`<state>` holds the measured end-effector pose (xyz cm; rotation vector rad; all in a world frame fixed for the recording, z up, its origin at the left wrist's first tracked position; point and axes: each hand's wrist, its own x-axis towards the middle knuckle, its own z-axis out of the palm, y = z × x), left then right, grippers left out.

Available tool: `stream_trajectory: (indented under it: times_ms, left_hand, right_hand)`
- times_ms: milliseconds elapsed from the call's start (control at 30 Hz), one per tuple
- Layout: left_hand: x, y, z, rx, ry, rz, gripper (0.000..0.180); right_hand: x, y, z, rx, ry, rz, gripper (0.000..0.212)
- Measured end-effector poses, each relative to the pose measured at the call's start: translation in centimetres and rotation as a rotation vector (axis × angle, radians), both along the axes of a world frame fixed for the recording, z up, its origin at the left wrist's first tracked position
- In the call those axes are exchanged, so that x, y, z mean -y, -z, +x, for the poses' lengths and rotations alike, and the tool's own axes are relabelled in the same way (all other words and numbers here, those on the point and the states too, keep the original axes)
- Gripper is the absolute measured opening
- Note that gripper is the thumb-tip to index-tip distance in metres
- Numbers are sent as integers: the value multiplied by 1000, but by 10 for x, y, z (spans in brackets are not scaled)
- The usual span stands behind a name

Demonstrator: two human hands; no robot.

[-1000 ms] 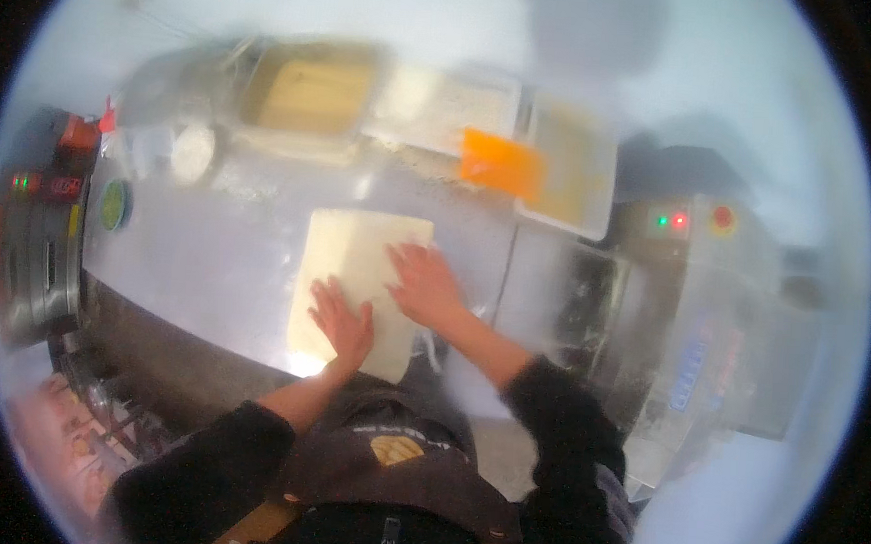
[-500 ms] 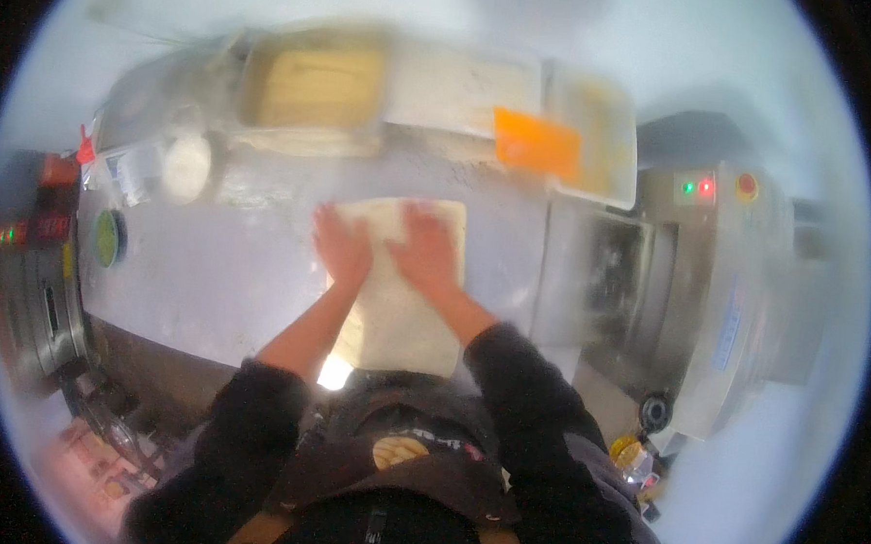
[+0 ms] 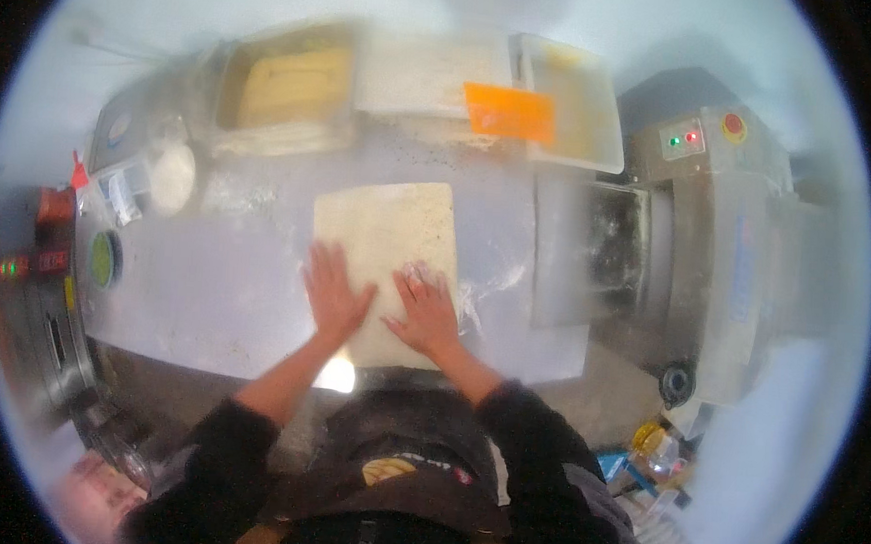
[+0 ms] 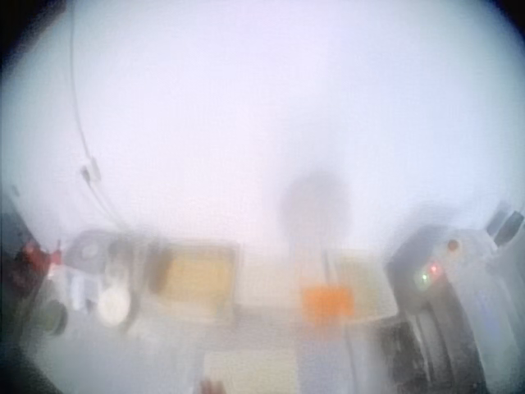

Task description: The person transfers baked buns from a metal tray into a plastic container using tongs, then moves them into a basket. The person then flattens a dough sheet on a countertop, runs it through a dough sheeter, and spreads a yellow mixture onto the flattened dough using a spatula.

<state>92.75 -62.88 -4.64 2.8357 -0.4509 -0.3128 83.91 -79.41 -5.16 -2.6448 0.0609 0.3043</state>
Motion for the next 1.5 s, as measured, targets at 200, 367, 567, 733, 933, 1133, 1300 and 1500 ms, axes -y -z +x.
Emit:
stream_trajectory:
  times_ms: [200,367,567,733,933,1133,1300,1500]
  left_hand:
    - [-47,35,-107,-24,144,-8,97]
    - [-42,50,-101,186,204,-47,90]
    - [-34,47,-29,-38,-473,-352,91]
    - [-52,49,49,-670,-777,-719,66]
    - [-19,35,100,-735,-478,-828,46]
    - [34,27,140,-958,-580,-842,50]
    - [26,-41,110,-790,-466,-806,57]
    - [123,-197,50,-635,-84,-814,78]
  right_hand:
    - [0,22,-78,103,-200,109,88]
    - [17,44,-97,249,-221,165,82]
    - [36,53,-13,339,670,387,84]
    - [48,57,55,-143,1083,832,75]
    - [107,37,81,-258,634,1089,50]
    - [160,38,106,-87,451,1176,68]
    - [140,2,74,-10,564,1066,78]
    - [225,-163,-63,73,693,1113,83]
